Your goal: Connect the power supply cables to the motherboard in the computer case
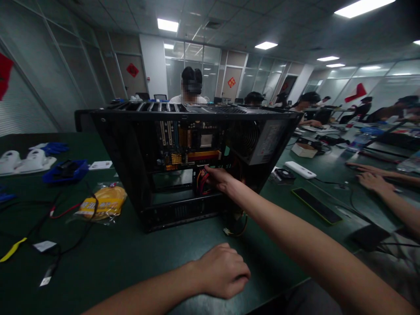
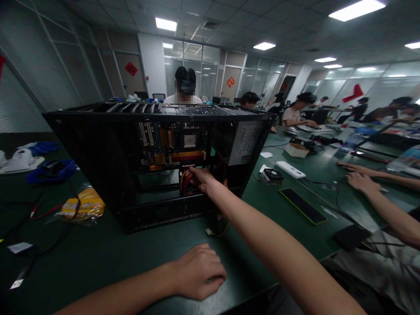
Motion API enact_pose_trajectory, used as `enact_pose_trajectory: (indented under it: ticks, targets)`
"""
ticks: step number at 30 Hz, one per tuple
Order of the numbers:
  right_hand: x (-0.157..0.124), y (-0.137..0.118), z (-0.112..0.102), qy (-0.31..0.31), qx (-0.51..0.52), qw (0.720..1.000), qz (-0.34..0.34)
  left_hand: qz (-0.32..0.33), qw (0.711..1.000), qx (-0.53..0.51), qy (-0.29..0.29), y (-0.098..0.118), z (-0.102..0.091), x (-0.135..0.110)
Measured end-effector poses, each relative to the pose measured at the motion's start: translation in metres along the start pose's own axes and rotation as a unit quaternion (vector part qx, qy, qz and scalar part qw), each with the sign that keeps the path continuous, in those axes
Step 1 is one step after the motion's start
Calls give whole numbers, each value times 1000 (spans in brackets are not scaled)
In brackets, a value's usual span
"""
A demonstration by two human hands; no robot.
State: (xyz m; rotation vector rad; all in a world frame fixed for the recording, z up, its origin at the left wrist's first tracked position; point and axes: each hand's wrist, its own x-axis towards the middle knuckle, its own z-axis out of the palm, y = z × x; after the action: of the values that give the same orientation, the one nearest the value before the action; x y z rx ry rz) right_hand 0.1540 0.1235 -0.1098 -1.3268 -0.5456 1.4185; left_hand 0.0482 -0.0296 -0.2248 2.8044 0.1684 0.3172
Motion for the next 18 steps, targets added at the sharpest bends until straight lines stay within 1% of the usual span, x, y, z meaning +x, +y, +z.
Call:
enact_pose_trajectory:
  ticks: [4, 10, 14, 18]
  targets:
    - [0, -1, 2, -4, 1, 1000, 5, 6, 1000, 7, -1, 0, -2, 0]
    - [4, 2, 4, 14, -3, 1000, -5, 7, 1000, 2, 3, -1, 1, 1]
    - [2, 2, 5, 6, -9, 1000, -8, 4, 1000, 5, 13, -1, 3, 0]
    - [0, 0, 5, -6, -13, 1000, 7, 3, 1000, 4, 16, -1, 3, -1]
